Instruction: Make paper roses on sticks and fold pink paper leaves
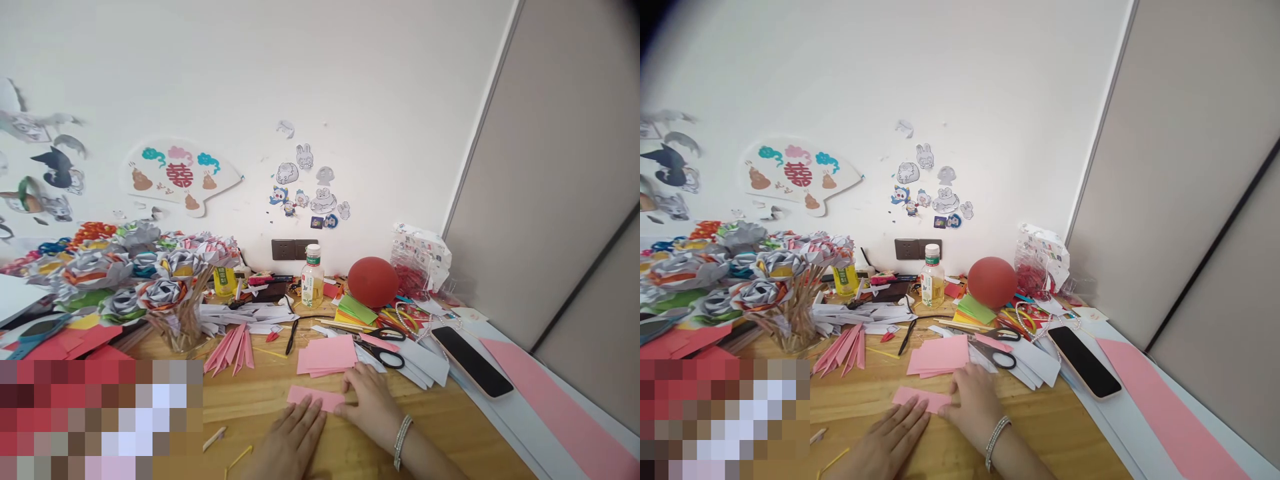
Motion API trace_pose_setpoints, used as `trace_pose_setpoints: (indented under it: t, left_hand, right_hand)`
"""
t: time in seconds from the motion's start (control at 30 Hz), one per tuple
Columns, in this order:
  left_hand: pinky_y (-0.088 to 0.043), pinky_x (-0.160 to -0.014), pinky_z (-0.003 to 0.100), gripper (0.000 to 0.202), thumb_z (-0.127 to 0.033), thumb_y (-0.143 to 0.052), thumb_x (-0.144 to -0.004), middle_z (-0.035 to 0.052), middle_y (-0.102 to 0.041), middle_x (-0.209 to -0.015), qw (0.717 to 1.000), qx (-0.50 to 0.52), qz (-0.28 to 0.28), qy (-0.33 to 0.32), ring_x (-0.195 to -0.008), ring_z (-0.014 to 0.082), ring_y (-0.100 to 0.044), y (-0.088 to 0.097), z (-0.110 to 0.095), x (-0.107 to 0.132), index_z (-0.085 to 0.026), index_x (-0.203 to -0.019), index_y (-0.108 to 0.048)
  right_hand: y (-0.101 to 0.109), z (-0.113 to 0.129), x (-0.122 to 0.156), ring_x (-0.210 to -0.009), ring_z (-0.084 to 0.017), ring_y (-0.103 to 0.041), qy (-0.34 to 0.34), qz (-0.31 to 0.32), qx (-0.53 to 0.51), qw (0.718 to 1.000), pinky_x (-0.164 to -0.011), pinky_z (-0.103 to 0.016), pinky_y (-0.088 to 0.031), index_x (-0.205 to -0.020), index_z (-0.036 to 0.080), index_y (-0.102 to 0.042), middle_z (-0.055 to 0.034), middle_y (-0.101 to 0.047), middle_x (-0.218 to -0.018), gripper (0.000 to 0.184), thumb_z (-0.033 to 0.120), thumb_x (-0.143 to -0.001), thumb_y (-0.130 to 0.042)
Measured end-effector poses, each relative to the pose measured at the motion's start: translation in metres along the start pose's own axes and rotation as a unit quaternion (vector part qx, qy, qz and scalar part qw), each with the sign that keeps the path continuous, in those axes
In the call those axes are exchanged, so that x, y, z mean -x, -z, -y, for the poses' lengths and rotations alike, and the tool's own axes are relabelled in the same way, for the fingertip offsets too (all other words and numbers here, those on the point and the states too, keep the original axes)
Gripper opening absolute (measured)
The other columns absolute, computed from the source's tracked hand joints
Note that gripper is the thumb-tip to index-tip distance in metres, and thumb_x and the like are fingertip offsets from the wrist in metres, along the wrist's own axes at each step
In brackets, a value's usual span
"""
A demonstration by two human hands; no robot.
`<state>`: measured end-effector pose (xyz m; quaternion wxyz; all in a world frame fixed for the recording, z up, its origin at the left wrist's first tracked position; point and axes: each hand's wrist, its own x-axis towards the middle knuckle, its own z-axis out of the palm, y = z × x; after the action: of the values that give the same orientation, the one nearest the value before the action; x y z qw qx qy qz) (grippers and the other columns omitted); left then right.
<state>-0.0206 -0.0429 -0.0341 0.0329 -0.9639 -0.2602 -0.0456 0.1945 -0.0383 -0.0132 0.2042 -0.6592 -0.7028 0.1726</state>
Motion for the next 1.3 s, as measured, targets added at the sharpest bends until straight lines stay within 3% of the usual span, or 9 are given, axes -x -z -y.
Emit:
trace_pose_setpoints:
  t: [0.13,0.27,0.4,0.53,0.7,0.83,1.03,1.17,1.3]
  left_hand:
    - [-0.037,-0.105,0.043,0.067,-0.036,-0.052,-0.086,0.008,-0.029,-0.146,1.0,0.021,0.009,0.019,-0.132,0.0301,-0.035,-0.012,0.003,0.0,-0.023,-0.144,-0.023]
    - [-0.035,-0.102,0.056,0.067,-0.046,-0.052,-0.084,0.0052,-0.03,-0.147,0.997,0.001,0.031,0.066,-0.131,0.0409,-0.031,-0.027,0.009,-0.003,-0.028,-0.143,-0.026]
    - [-0.036,-0.1,0.056,0.067,-0.054,-0.048,-0.084,0.009,-0.029,-0.147,0.997,-0.011,0.044,0.069,-0.131,0.0427,-0.03,-0.027,0.011,-0.002,-0.028,-0.143,-0.027]
    - [-0.039,-0.1,0.05,0.069,-0.047,-0.054,-0.083,0.0136,-0.03,-0.147,0.997,-0.033,0.001,0.074,-0.131,0.0387,-0.032,-0.016,0.006,0.002,-0.026,-0.143,-0.027]
    - [-0.046,-0.096,0.036,0.057,-0.018,-0.047,-0.085,0.0097,-0.046,-0.14,0.981,-0.059,-0.142,0.116,-0.122,0.0268,-0.049,-0.005,0.001,0.001,-0.022,-0.14,-0.031]
    - [-0.051,-0.087,0.029,0.044,-0.007,-0.039,-0.085,0.0068,-0.064,-0.117,0.975,-0.03,-0.203,0.083,-0.103,0.0207,-0.061,0.004,-0.001,-0.002,-0.021,-0.126,-0.045]
    - [-0.052,-0.066,0.023,0.023,-0.009,-0.038,-0.088,0.0019,-0.067,-0.084,0.976,0.05,-0.207,0.056,-0.073,0.0154,-0.064,0.013,-0.006,-0.002,-0.021,-0.082,-0.057]
    - [-0.053,-0.077,0.024,0.027,-0.012,-0.034,-0.09,0.0057,-0.069,-0.099,0.972,0.076,-0.215,0.047,-0.088,0.0164,-0.065,0.017,-0.001,-0.002,-0.02,-0.093,-0.06]
    - [-0.051,-0.084,0.024,0.025,-0.02,-0.039,-0.093,0.0043,-0.069,-0.107,0.981,0.134,-0.138,0.03,-0.095,0.0163,-0.065,0.028,0.006,-0.007,-0.022,-0.099,-0.063]
  right_hand:
    - [0.008,0.001,-0.001,-0.096,-0.021,-0.051,0.003,0.031,-0.011,0.999,-0.08,-0.028,-0.034,-0.08,0.02,-0.061,-0.0028,-0.06,-0.095,0.02,0.024,-0.066,-0.074]
    - [0.009,-0.001,-0.003,-0.095,-0.021,-0.051,0.002,0.034,-0.016,0.999,-0.08,-0.027,-0.034,-0.078,0.019,-0.063,-0.0028,-0.061,-0.094,0.018,0.021,-0.065,-0.073]
    - [0.004,-0.004,-0.006,-0.093,-0.021,-0.052,0.011,0.014,-0.022,1.0,-0.079,-0.027,-0.035,-0.081,0.019,-0.063,-0.0027,-0.061,-0.093,0.02,0.02,-0.064,-0.074]
    - [0.004,-0.003,-0.006,-0.089,-0.019,-0.053,0.044,0.008,-0.059,0.997,-0.077,-0.026,-0.036,-0.079,0.018,-0.063,-0.0015,-0.061,-0.088,0.017,0.012,-0.065,-0.071]
    - [0.005,0.007,-0.002,-0.084,-0.016,-0.054,0.132,0.013,-0.114,0.984,-0.076,-0.024,-0.038,-0.078,0.019,-0.064,-0.0003,-0.06,-0.084,0.021,0.001,-0.068,-0.063]
    - [0.001,0.011,0.004,-0.084,-0.016,-0.054,0.219,0.023,-0.129,0.967,-0.077,-0.025,-0.04,-0.083,0.021,-0.069,-0.0015,-0.06,-0.084,0.014,0.011,-0.079,-0.061]
    - [0.012,0.008,0.008,-0.095,-0.019,-0.051,0.27,0.068,-0.099,0.955,-0.084,-0.029,-0.039,-0.089,0.028,-0.072,-0.0012,-0.057,-0.095,0.019,0.026,-0.07,-0.076]
    - [0.017,0.003,0.004,-0.092,-0.016,-0.055,0.318,0.061,-0.127,0.938,-0.085,-0.028,-0.04,-0.102,0.027,-0.07,-0.0012,-0.065,-0.095,0.034,0.006,-0.079,-0.056]
    - [0.008,-0.001,-0.001,-0.09,-0.016,-0.058,0.317,0.084,-0.12,0.937,-0.083,-0.026,-0.042,-0.098,0.022,-0.072,-0.003,-0.07,-0.093,0.039,-0.002,-0.075,-0.052]
